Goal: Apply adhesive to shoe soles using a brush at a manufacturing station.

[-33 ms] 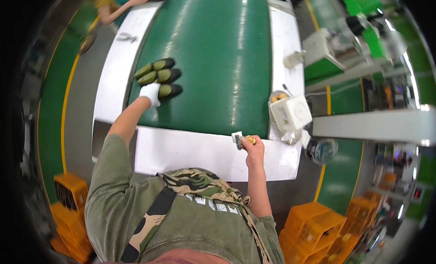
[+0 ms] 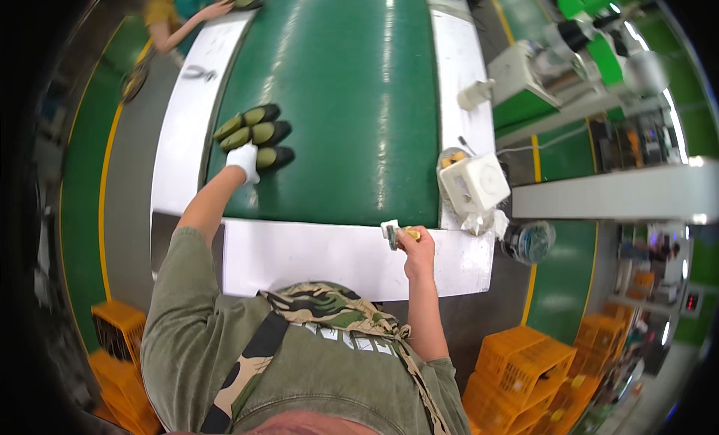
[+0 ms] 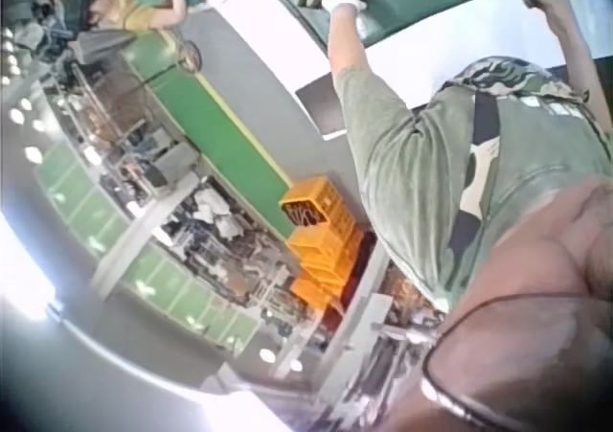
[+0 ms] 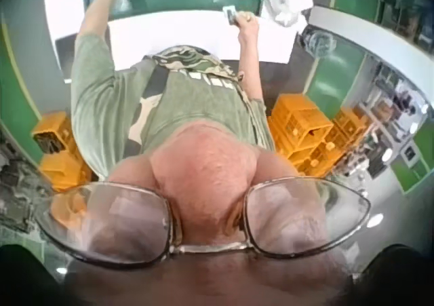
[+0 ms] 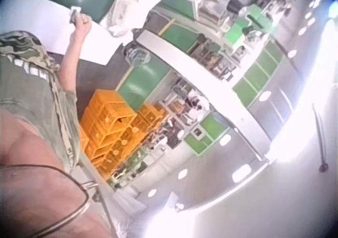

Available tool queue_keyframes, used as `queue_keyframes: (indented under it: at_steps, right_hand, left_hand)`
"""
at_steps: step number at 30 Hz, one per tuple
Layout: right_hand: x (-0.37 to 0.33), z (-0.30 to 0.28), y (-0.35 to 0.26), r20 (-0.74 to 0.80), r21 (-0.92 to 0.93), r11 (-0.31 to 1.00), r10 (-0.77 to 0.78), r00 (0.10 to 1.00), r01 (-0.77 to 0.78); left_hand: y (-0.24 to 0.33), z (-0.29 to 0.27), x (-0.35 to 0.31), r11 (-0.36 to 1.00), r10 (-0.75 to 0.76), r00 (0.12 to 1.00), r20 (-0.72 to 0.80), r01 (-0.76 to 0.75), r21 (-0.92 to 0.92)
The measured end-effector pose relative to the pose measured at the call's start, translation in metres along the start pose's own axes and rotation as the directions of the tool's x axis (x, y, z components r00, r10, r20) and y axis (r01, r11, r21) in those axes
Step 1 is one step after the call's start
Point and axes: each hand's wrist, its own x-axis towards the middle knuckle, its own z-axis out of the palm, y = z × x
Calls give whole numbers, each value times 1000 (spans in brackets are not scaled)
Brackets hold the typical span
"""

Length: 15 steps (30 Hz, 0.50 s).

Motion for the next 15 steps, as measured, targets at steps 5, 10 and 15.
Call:
queue_keyframes:
  at_steps: [5,10,15]
  right_hand:
    - [-6,1,4,-146,39,999,37,989,-32]
    - [-7,32,3,-100,5,1000,27,995,-27]
    - [5,55,-12,45,6,1000,-16,999,16]
  left_hand:
    - [8,26,26,988,-20,998,54,11,157]
    - [2,-9,4,999,28,993,118,-30,21]
    - [-25,2,-56,138,-29,974,227,228,-964]
